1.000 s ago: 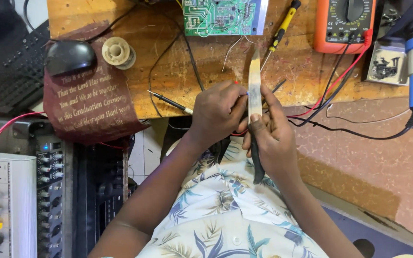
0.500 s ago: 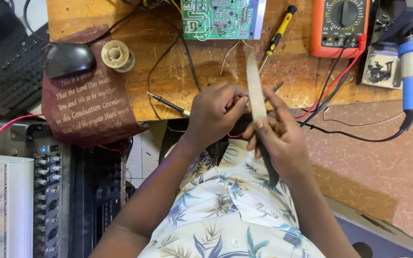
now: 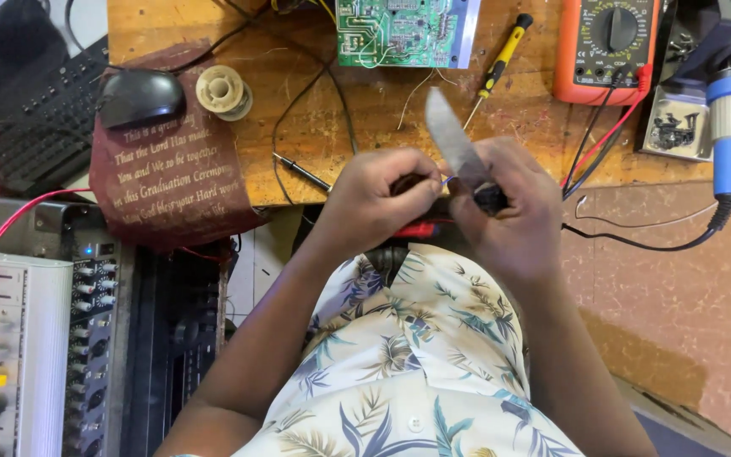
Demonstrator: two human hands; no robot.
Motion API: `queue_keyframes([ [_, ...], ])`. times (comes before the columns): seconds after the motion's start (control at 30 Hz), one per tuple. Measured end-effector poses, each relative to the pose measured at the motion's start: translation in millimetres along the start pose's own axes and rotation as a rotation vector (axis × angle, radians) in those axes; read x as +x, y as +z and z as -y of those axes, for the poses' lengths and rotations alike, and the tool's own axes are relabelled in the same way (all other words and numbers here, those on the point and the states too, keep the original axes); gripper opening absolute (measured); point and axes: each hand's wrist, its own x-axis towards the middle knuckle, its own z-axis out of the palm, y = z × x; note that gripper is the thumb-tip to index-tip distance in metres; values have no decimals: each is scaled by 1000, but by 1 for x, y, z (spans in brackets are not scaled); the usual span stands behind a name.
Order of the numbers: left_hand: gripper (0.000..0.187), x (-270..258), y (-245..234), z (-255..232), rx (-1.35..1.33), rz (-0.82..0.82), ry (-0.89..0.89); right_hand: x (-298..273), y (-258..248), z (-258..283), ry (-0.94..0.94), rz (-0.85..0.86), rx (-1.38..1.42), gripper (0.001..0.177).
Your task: The person uses a knife to strip the insulation from the ends of red and blue wires. They hold the wire with one hand and carefully scrape the blade along the insulation to expose the inner conductor.
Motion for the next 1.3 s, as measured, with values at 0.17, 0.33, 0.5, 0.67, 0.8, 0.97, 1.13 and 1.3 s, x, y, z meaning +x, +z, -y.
queue_keyframes([
  [0.17, 6, 0, -6, -22, -141, 4, -82, -5, 0, -4, 29, -28, 16, 13],
  [0.33, 6, -1, -6, -29, -160, 11, -110, -6, -3, 1, 83, -38, 62, 11],
  [0.5, 6, 0, -4, -39, -93, -34, -97, -4, -3, 6, 47, -21, 61, 15],
  [0.67, 3, -7, 13, -42, 29, -77, -18, -10, 1, -14, 32, -51, -44, 12],
  [0.8, 8, -13, 27, -47, 123, -144, 12, -6, -4, -17, -48, -118, -123, 18],
  [0.97, 11, -22, 43, -42, 329, -206, 97, -6, -10, -23, -91, -159, -172, 20],
  [1.13, 19, -30, 45, -51, 459, -292, 232, -4, -29, -45, -111, -184, -170, 29],
  [1.3, 19, -32, 24, -55, 451, -250, -145, 0, -61, -3, 283, -308, -207, 12],
])
